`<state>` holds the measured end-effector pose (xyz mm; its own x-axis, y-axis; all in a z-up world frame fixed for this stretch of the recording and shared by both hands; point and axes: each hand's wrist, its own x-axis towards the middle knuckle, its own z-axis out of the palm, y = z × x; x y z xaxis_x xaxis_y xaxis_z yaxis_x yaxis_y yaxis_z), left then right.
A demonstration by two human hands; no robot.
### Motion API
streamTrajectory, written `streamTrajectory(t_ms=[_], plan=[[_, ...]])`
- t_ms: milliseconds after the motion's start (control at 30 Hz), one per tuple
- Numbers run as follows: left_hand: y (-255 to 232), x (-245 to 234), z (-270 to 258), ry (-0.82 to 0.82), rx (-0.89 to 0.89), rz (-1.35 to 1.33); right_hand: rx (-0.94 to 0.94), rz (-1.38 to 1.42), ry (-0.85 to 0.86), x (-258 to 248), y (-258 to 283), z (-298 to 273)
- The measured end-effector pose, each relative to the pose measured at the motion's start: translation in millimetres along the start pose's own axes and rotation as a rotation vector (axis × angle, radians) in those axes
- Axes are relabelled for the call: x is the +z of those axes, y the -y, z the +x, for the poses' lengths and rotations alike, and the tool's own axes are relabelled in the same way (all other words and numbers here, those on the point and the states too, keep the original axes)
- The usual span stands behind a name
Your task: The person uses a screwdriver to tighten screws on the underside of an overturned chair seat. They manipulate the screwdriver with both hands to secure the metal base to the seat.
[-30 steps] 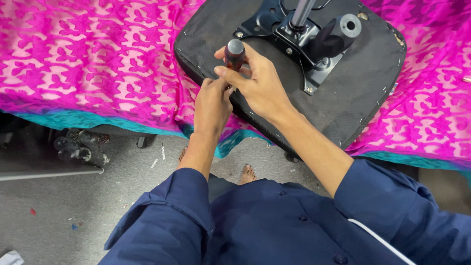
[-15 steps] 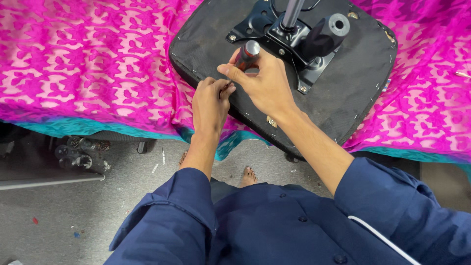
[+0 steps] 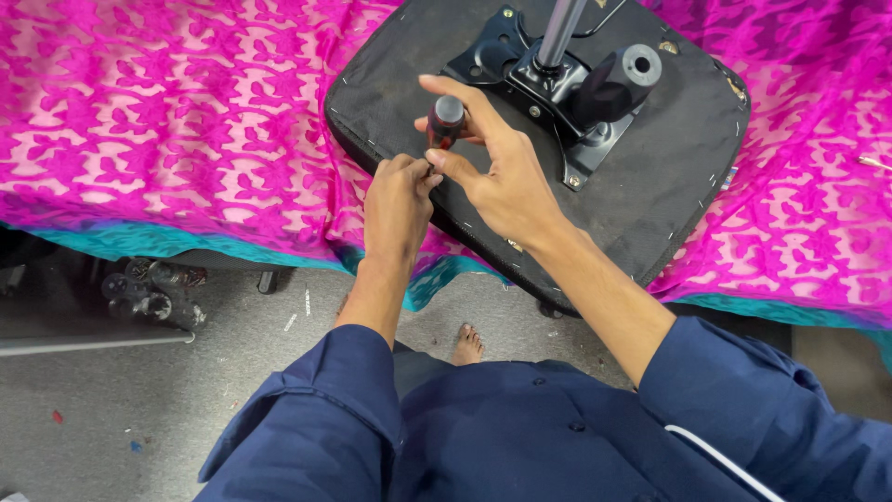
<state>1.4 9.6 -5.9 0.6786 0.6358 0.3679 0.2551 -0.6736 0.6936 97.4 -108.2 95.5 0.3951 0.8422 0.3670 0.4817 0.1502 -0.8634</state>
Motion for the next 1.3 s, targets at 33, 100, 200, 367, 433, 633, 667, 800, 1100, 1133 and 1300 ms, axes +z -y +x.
streamTrajectory(t_ms=[33, 100, 200, 367, 433, 633, 667, 800, 1100, 1133, 1300], plan=[[-0.1, 0.2, 0.0, -0.007, 0.009, 0.0, -0.006, -0.024, -0.002, -0.5, 0.0, -0.3], [-0.6, -0.1, 0.0, -0.023, 0.029, 0.0, -0.018, -0.074, -0.007, 0.0, -0.6, -0.4], [-1.9, -0.6, -1.5, -0.036, 0.036, -0.005, 0.004, -0.103, -0.024, 1.7, -3.0, -1.6], [-2.1, -2.1, -2.6, -0.025, 0.009, -0.006, 0.005, -0.139, -0.051, 4.7, -6.5, -2.7], [-3.2, -1.2, -3.6, -0.042, 0.011, -0.016, -0.002, -0.139, -0.065, 5.0, -6.7, -3.1], [-4.2, -5.6, -0.8, 0.007, 0.006, 0.038, -0.105, -0.118, -0.099, 7.0, -8.6, -2.6], [-4.1, -6.7, -0.3, 0.003, 0.015, 0.041, -0.09, -0.13, -0.104, 7.7, -7.7, -2.8], [-5.4, -5.8, -1.3, 0.018, -0.016, 0.08, -0.066, -0.1, -0.114, 8.3, -5.7, -1.0], [2.9, -6.1, 20.7, 0.225, 0.015, 0.21, 0.043, -0.225, -0.101, 13.0, 5.5, 14.0], [2.1, -7.1, 20.6, 0.235, 0.006, 0.163, 0.033, -0.241, -0.087, 13.8, 7.3, 13.5], [2.4, -24.7, 30.6, 0.25, 0.053, 0.069, -0.027, -0.226, -0.093, 16.8, 11.0, 19.1]])
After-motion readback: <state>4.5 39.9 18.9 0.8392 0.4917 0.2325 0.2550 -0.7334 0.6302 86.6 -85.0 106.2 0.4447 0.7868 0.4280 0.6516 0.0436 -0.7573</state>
